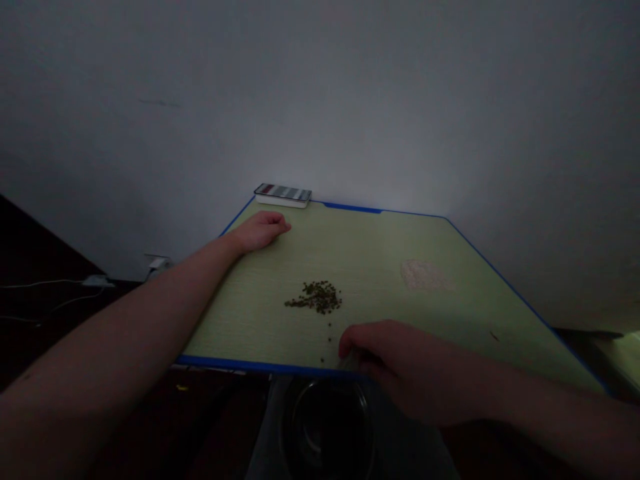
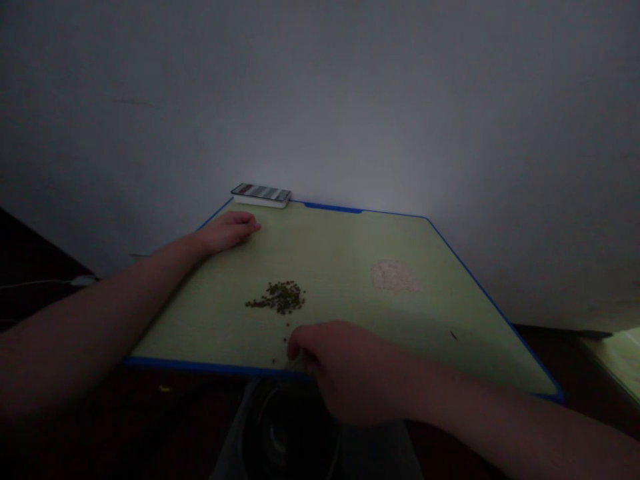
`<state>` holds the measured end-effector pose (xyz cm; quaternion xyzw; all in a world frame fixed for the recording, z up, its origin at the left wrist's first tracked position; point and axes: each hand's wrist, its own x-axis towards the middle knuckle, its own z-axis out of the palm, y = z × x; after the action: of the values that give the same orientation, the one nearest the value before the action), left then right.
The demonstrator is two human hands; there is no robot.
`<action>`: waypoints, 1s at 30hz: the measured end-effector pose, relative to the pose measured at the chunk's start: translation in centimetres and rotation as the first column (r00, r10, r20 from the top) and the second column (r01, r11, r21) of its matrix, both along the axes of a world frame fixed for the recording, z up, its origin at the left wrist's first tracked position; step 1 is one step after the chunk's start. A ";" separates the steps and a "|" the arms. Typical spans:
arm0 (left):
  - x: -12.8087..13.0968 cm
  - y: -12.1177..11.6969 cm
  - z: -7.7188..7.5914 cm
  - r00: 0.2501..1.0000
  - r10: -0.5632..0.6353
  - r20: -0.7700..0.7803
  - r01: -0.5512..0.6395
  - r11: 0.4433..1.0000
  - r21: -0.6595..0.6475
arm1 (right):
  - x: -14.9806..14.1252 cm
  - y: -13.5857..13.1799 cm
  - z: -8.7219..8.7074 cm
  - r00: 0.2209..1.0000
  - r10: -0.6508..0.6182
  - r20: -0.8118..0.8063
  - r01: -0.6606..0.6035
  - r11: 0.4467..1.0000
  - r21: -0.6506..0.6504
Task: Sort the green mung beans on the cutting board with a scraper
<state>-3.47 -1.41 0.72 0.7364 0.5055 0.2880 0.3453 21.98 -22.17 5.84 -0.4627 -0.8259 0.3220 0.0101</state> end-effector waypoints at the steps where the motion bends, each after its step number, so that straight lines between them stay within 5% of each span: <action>1: 0.0 0.0 0.0 1.000 0.001 -0.006 -0.001 1.000 0.002 | 0.1 0.1 0.1 1.000 -0.011 -0.016 0.011 1.000 0.015; 8: 0.0 -0.1 0.1 1.000 0.001 -0.009 -0.001 1.000 -0.002 | 0.1 2.9 -0.8 0.992 -0.120 -0.031 0.124 0.964 0.233; 15: 0.1 -0.1 0.2 1.000 -0.009 0.009 0.010 1.000 -0.010 | -1.4 4.8 -1.6 1.000 -0.004 0.027 -0.004 0.956 0.295; 30: 0.0 -0.1 0.1 1.000 0.001 -0.019 0.000 1.000 0.027 | -2.6 3.1 -0.4 0.969 0.242 0.054 -0.247 0.956 0.159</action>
<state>-3.42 -1.48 0.86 0.7436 0.5050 0.2878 0.3306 19.39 -19.07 5.42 -0.3600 -0.9006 0.2437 -0.0054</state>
